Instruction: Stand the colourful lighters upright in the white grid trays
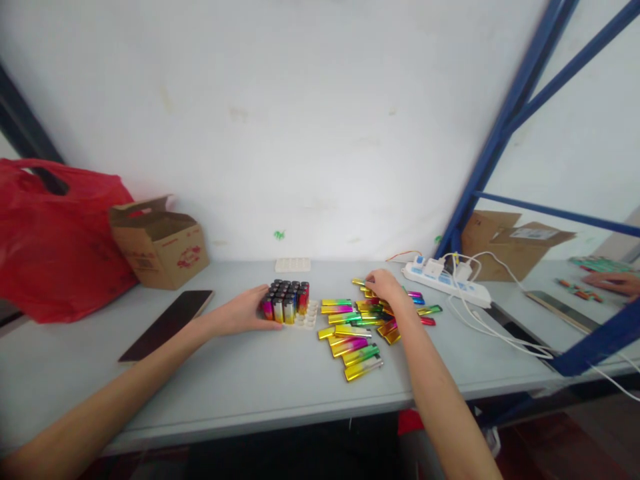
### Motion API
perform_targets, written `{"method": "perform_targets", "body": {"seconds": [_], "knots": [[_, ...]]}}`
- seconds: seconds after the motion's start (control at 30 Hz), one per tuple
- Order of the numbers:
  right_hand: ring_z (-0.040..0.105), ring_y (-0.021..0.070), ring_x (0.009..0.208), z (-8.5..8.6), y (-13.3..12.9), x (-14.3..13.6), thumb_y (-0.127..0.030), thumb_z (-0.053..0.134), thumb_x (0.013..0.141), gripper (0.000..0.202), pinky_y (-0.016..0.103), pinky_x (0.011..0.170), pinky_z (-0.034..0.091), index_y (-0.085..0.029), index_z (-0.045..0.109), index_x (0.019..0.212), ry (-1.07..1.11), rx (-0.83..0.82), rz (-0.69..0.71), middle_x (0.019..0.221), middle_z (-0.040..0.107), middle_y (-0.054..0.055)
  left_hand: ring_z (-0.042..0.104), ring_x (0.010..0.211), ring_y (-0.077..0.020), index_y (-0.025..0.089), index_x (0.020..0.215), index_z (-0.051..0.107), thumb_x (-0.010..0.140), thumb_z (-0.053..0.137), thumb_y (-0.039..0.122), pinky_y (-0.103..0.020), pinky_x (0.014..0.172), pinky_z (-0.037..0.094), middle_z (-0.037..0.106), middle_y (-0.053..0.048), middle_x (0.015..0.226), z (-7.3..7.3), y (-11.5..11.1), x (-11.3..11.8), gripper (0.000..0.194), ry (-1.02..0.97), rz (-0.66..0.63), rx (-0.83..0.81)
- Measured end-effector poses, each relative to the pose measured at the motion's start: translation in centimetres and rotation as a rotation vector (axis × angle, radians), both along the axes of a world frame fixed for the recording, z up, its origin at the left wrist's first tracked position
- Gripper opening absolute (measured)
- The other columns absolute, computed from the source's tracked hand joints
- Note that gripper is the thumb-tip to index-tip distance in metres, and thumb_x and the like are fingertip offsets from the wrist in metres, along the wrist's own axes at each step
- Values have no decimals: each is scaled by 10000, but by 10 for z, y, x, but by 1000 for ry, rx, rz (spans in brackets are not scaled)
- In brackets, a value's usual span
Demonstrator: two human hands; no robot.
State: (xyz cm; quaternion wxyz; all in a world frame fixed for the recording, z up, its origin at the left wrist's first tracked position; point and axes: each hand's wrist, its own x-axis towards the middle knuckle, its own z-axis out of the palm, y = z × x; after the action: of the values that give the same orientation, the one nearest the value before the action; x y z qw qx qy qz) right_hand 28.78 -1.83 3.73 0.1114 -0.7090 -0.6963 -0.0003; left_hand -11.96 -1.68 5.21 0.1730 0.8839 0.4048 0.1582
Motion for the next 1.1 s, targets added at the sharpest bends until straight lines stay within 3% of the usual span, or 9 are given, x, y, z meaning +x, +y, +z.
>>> {"method": "perform_targets", "body": {"seconds": [0.1,0.2,0.3,0.4,0.6,0.73,0.87,0.97,1.1], "knots": [[730,260,1047,2,0,-5,-195,674,930,160,310,939,512,-154,808,1008,2,34,41,1051,802,138,698,1029,-354,195,1104,671,662,787,773,-447,948,558,724,-129,1139,0,0,0,737,-4,-15,-18],[716,234,1026,6,-1,-11,-231,588,988,210,327,970,503,-157,758,1088,124,198,85,1043,782,136,693,1047,-353,191,1158,663,672,789,768,-440,961,552,716,-131,1169,-1,0,0,765,2,-13,-29],[699,181,740,10,-3,-26,-344,512,1023,292,310,799,537,-188,693,1190,451,284,151,893,764,61,693,1053,-360,196,1171,666,654,794,782,-438,940,558,720,-127,1159,-1,0,0,792,-11,-9,-30],[614,168,611,14,-7,-48,-537,574,962,416,284,624,493,-193,694,1162,759,303,223,725,675,1,688,1076,-366,195,1177,667,670,804,752,-451,967,549,718,-132,1177,0,-1,-1,765,-25,-34,-30],[509,131,604,17,-14,-96,-736,744,749,560,273,587,456,-189,670,843,1181,243,249,693,583,-14,681,1119,-357,199,1254,632,722,801,685,-461,1020,534,706,-134,1237,-3,-3,1,740,-77,-67,-32],[587,144,684,17,-22,-116,-783,700,762,582,304,680,541,-227,571,874,1417,125,301,815,620,-1,688,1024,-357,179,1126,662,731,771,704,-463,933,556,716,-152,1137,-9,-1,6,666,-69,22,25],[413,99,509,16,-27,-127,-782,653,820,556,264,566,459,-251,512,908,1431,27,409,638,462,-84,692,975,-357,176,1047,669,741,751,708,-456,893,557,719,-151,1081,-11,1,8,619,-61,50,64],[252,93,463,12,-28,-131,-814,605,832,580,238,453,277,-255,454,806,1320,50,335,577,302,-106,700,979,-343,188,1059,670,742,758,696,-427,889,557,727,-134,1085,-11,2,7,606,-71,36,58],[350,129,533,7,-31,-139,-751,511,917,577,277,503,298,-248,397,657,1011,218,287,570,376,-50,697,1000,-342,181,1093,665,760,755,687,-429,908,556,722,-140,1112,-13,5,6,612,-68,17,53]]}}
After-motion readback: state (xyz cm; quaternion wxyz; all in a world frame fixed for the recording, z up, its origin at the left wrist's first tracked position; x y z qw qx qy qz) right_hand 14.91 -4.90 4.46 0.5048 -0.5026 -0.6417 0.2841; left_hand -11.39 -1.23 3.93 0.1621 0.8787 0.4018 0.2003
